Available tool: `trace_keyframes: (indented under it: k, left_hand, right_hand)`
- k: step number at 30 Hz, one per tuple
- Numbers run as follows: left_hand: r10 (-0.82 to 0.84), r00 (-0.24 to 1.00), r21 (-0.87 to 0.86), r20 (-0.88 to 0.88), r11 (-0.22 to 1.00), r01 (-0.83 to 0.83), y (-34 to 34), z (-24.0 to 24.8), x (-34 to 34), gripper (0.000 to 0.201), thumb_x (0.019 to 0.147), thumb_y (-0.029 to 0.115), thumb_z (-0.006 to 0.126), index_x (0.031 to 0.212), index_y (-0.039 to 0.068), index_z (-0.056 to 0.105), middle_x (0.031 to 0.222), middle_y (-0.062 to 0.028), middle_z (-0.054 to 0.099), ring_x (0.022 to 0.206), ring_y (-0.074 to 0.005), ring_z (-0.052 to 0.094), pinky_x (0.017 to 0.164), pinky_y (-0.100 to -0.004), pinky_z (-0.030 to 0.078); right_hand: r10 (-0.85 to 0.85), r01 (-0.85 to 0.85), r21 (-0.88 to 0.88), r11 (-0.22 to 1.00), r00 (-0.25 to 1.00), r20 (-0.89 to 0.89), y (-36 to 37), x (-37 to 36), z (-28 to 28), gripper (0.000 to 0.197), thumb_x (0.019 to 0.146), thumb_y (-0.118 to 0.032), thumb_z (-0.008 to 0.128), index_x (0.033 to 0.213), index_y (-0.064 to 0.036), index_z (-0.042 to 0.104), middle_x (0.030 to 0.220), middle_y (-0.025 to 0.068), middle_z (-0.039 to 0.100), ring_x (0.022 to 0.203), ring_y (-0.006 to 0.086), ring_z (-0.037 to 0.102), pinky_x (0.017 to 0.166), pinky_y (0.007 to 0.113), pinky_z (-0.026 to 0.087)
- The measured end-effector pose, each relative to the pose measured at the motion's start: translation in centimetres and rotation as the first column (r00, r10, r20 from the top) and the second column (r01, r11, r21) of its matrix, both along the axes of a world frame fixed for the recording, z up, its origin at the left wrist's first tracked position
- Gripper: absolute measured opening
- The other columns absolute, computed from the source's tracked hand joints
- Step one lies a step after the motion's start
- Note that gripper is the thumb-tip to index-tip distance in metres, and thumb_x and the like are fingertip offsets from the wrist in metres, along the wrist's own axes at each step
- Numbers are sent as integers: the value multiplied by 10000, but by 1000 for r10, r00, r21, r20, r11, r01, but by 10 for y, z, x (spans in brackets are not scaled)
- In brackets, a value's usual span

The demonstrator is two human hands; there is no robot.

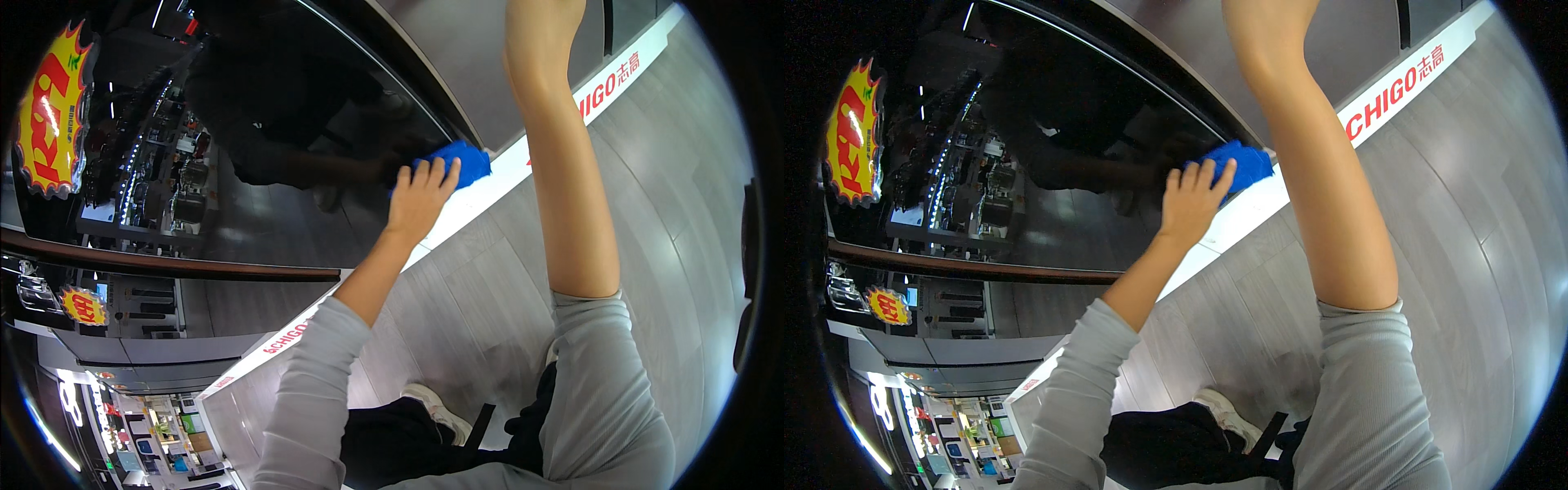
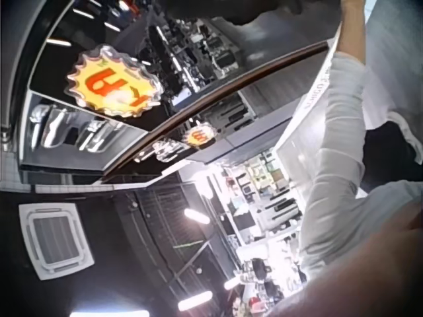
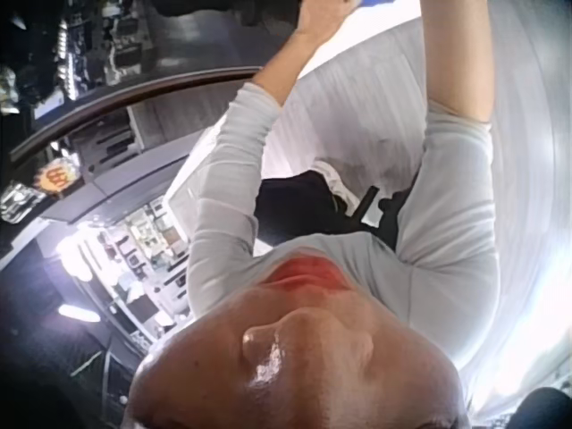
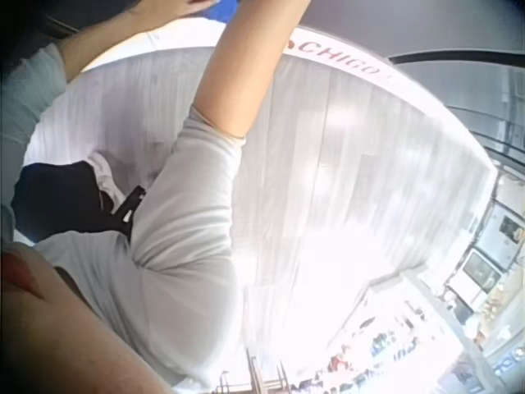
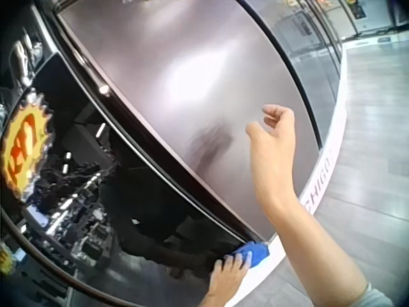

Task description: The person wipes the surfaces of several kitchen appliances, including a coffee maker and a kettle, using a blue cloth. They move the items slightly to reach different areas and continue wiping the surrounding surfaces.

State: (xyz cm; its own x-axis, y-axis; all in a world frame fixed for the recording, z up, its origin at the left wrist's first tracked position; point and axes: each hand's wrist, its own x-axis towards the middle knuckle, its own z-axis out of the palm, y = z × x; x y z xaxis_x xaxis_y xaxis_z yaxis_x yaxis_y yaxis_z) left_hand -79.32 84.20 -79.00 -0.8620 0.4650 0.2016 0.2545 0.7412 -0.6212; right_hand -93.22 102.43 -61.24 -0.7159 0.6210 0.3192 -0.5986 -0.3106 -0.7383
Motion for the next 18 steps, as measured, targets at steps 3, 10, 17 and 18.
trace_keyframes:
  k: [3,10,17,18]
  left_hand:
    - [1,992,-21,129,1000,2,5,-26,1,532,858,186,642,1363,150,479,1249,-121,527,1124,-268,505,929,-441,413]
    - [-47,931,-228,362,964,138,-31,-42,30,484,882,206,614,1341,110,493,1310,-109,507,1211,-265,456,1005,-434,367]
    - [94,822,-312,562,944,105,-110,-5,112,527,912,235,589,1400,130,420,1383,-98,468,1292,-260,408,1066,-443,309]
    - [131,820,-343,558,936,83,-127,-6,129,517,927,219,575,1409,135,408,1412,-97,445,1311,-259,396,1075,-440,297]
  right_hand:
    - [22,-22,5,1000,999,25,0,7,1,362,775,-60,566,1121,21,495,1142,176,514,1127,270,474,969,352,366]
    - [32,-33,68,997,999,26,3,10,-2,378,787,-60,558,1149,31,497,1158,176,521,1131,262,477,968,343,370]
    - [91,-91,23,996,996,4,-2,0,-12,372,792,-62,545,1152,19,496,1155,153,511,1125,242,465,968,328,357]
    - [105,-105,3,995,994,24,-4,10,-3,370,793,-61,542,1152,16,495,1154,151,509,1123,239,463,966,325,355]
